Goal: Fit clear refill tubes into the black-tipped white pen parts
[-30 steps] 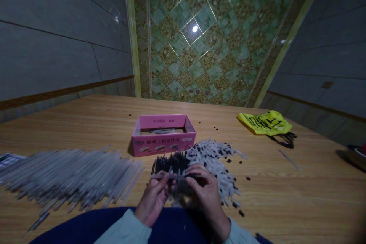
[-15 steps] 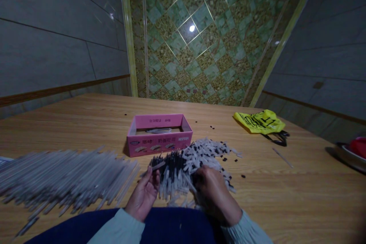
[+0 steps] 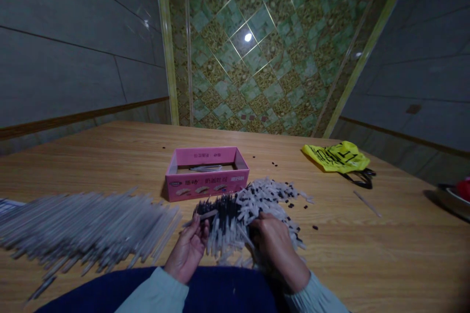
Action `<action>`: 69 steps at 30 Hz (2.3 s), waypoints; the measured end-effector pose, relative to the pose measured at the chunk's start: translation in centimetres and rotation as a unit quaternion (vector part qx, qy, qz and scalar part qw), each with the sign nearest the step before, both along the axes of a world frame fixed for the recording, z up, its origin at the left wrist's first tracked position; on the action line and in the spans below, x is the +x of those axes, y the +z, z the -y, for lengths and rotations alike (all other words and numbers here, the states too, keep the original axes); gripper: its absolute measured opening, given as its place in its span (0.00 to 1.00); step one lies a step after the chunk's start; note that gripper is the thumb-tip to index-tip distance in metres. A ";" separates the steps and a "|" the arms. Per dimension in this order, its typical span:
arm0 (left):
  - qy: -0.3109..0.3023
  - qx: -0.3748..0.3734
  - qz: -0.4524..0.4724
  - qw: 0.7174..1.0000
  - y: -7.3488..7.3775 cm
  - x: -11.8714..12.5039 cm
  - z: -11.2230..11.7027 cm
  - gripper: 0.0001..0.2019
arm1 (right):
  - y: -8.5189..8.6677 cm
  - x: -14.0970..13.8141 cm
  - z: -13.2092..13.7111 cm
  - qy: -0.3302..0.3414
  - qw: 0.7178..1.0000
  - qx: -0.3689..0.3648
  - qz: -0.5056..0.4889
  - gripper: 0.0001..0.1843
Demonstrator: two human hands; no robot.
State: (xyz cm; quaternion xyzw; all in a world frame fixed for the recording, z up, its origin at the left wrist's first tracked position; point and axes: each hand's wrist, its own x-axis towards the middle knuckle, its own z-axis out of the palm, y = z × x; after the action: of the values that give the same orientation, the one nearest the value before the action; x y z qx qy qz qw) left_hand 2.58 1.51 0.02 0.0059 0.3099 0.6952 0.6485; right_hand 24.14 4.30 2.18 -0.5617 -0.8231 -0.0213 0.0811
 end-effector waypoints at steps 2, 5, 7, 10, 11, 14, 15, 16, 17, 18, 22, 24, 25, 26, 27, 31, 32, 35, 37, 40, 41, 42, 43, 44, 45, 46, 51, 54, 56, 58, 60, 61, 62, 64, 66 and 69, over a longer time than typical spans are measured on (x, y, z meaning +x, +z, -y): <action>-0.001 -0.002 -0.005 1.000 0.1 0.0 0.0 0.11 | 0.0 0.0 0.0 0.003 1.000 0.004 -0.006 0.08; 0.007 -0.006 -0.014 1.000 0.2 0.2 0.1 0.12 | 0.1 0.1 -0.1 0.005 0.999 0.012 -0.034 0.07; 0.010 -0.002 -0.026 1.000 0.3 0.3 0.1 0.12 | 0.1 0.0 -0.3 -0.010 0.995 0.021 -0.093 0.05; -0.001 0.021 -0.061 0.998 0.2 0.4 0.1 0.10 | 0.0 -0.7 -0.4 -0.021 0.959 0.008 -0.282 0.02; -0.008 0.032 -0.077 0.997 0.1 0.4 0.1 0.09 | -0.1 -1.1 -0.4 -0.011 0.932 -0.014 -0.362 0.02; -0.029 0.057 -0.128 0.990 -0.3 0.5 0.1 0.04 | -0.5 -2.5 0.0 0.037 0.825 -0.105 -0.555 0.06; -0.034 0.061 -0.143 0.987 -0.4 0.6 0.1 0.03 | -0.6 -2.9 0.2 0.050 0.795 -0.127 -0.592 0.08; -0.038 0.064 -0.155 0.985 -0.5 0.6 0.1 0.03 | -0.7 -3.2 0.4 0.061 0.773 -0.141 -0.616 0.09; -0.041 0.066 -0.165 0.983 -0.6 0.6 0.2 0.04 | -0.8 -3.4 0.6 0.068 0.759 -0.148 -0.631 0.10; -0.044 0.069 -0.172 0.982 -0.6 0.7 0.2 0.06 | -0.9 -3.6 0.7 0.074 0.752 -0.150 -0.638 0.11; -0.056 0.082 -0.193 0.976 -0.6 0.7 0.3 0.11 | -1.3 -3.3 0.6 0.082 0.749 -0.149 -0.640 0.11; -0.059 0.085 -0.199 0.975 -0.6 0.7 0.3 0.12 | -1.4 -3.1 0.5 0.082 0.752 -0.148 -0.637 0.11; -0.060 0.085 -0.200 0.974 -0.6 0.8 0.4 0.13 | -1.4 -3.1 0.4 0.080 0.756 -0.144 -0.634 0.10; -0.062 0.086 -0.200 0.974 -0.7 0.8 0.4 0.13 | -1.3 -3.0 0.4 0.079 0.761 -0.137 -0.630 0.10; -0.063 0.087 -0.199 0.974 -0.7 0.8 0.3 0.14 | -1.2 -3.0 0.5 0.078 0.766 -0.129 -0.625 0.10; -0.068 0.091 -0.202 0.973 -0.8 0.8 0.3 0.14 | -0.6 -3.2 0.7 0.084 0.787 -0.110 -0.602 0.09; -0.068 0.090 -0.204 0.973 -0.8 0.8 0.3 0.14 | -0.6 -3.2 0.8 0.085 0.792 -0.108 -0.595 0.09; -0.067 0.088 -0.209 0.972 -0.7 0.9 0.4 0.14 | -0.6 -3.3 0.8 0.078 0.801 -0.108 -0.584 0.08; -0.066 0.088 -0.213 0.971 -0.7 0.9 0.4 0.13 | -0.7 -3.3 0.8 0.067 0.803 -0.110 -0.582 0.08; -0.067 0.092 -0.222 0.968 -0.7 0.9 0.4 0.13 | -0.8 -3.4 0.9 0.066 0.809 -0.106 -0.574 0.08; -0.068 0.092 -0.226 0.967 -0.7 0.9 0.4 0.13 | -0.8 -3.4 0.9 0.068 0.812 -0.105 -0.570 0.07; -0.070 0.092 -0.231 0.966 -0.7 0.9 0.4 0.13 | -0.9 -3.4 0.9 0.071 0.814 -0.103 -0.567 0.07; -0.073 0.091 -0.235 0.965 -0.8 0.8 0.4 0.13 | -0.9 -3.4 0.9 0.072 0.816 -0.102 -0.564 0.07; -0.074 0.090 -0.239 0.964 -0.8 0.8 0.4 0.13 | -1.0 -3.4 0.9 0.072 0.818 -0.100 -0.561 0.07; -0.075 0.089 -0.242 0.963 -0.8 0.8 0.4 0.13 | -1.1 -3.4 0.9 0.072 0.820 -0.097 -0.560 0.07; -0.076 0.088 -0.245 0.963 -0.8 0.8 0.4 0.13 | -1.2 -3.4 0.9 0.070 0.822 -0.091 -0.557 0.06; -0.079 0.093 -0.260 0.958 -0.5 0.9 0.5 0.12 | -1.5 -3.4 0.9 0.072 0.845 -0.041 -0.528 0.06; -0.081 0.105 -0.281 0.950 -0.4 1.1 0.7 0.11 | -1.4 -3.3 1.0 0.076 0.856 -0.033 -0.511 0.07; -0.077 0.109 -0.291 0.947 -0.3 1.2 0.8 0.11 | -1.5 -3.4 1.0 0.076 0.864 -0.034 -0.496 0.06; -0.073 0.110 -0.292 0.947 -0.2 1.3 0.8 0.11 | -1.7 -3.4 1.0 0.068 0.877 -0.039 -0.474 0.12; -0.071 0.112 -0.291 0.948 -0.3 1.3 0.8 0.12 | -2.0 -3.5 1.0 0.055 0.886 -0.054 -0.458 0.22; -0.070 0.114 -0.291 0.947 -0.3 1.2 0.8 0.12 | -2.1 -3.4 1.0 0.048 0.887 -0.063 -0.455 0.24; -0.070 0.116 -0.290 0.947 -0.4 1.2 0.7 0.11 | -2.1 -3.4 1.0 0.045 0.885 -0.070 -0.458 0.25; -0.069 0.116 -0.287 0.948 -0.5 1.1 0.6 0.11 | -2.0 -3.4 1.0 0.057 0.878 -0.072 -0.469 0.19; -0.070 0.114 -0.285 0.949 -0.6 1.0 0.6 0.11 | -1.7 -3.3 1.0 0.080 0.871 -0.062 -0.481 0.11; -0.078 0.117 -0.288 0.947 -0.5 1.0 0.7 0.11 | -1.8 -3.4 1.1 0.088 0.878 -0.056 -0.467 0.10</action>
State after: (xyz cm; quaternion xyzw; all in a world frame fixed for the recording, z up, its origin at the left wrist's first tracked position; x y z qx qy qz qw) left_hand 3.55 0.82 -0.53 0.3061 0.3988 0.6423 0.5786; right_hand 20.75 3.17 0.43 -0.4351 -0.7353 0.2969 0.4264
